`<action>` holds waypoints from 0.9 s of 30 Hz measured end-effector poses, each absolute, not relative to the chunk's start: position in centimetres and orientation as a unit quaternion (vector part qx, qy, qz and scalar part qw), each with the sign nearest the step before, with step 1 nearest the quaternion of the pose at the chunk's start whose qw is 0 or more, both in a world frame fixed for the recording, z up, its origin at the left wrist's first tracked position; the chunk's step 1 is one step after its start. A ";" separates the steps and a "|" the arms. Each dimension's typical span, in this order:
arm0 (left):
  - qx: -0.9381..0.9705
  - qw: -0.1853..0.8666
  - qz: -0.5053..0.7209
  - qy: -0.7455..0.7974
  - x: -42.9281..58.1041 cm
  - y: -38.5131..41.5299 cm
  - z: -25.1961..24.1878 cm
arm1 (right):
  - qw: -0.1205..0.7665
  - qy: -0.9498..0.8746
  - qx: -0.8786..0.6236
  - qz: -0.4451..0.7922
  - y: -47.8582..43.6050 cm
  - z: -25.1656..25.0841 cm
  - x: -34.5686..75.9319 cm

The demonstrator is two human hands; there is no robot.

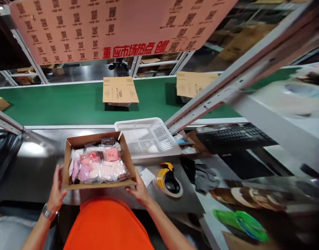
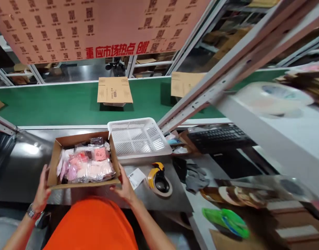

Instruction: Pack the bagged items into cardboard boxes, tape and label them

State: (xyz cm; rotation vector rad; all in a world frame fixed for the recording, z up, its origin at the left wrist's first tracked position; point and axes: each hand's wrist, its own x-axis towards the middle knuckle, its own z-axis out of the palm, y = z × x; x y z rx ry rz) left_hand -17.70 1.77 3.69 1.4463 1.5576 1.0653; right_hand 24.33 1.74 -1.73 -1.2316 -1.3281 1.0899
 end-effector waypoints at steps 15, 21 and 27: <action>0.931 0.208 -0.005 0.301 0.6 15.9 12.1 | 0.455 -0.764 -0.355 0.288 4.2 -1.4 23.4; 0.891 0.255 -0.044 0.374 1.7 15.0 9.1 | 0.441 -0.795 -0.294 0.294 4.8 -0.5 23.0; 0.747 0.373 0.072 0.545 3.7 15.0 8.3 | 0.387 -0.822 -0.229 0.349 6.6 0.1 23.2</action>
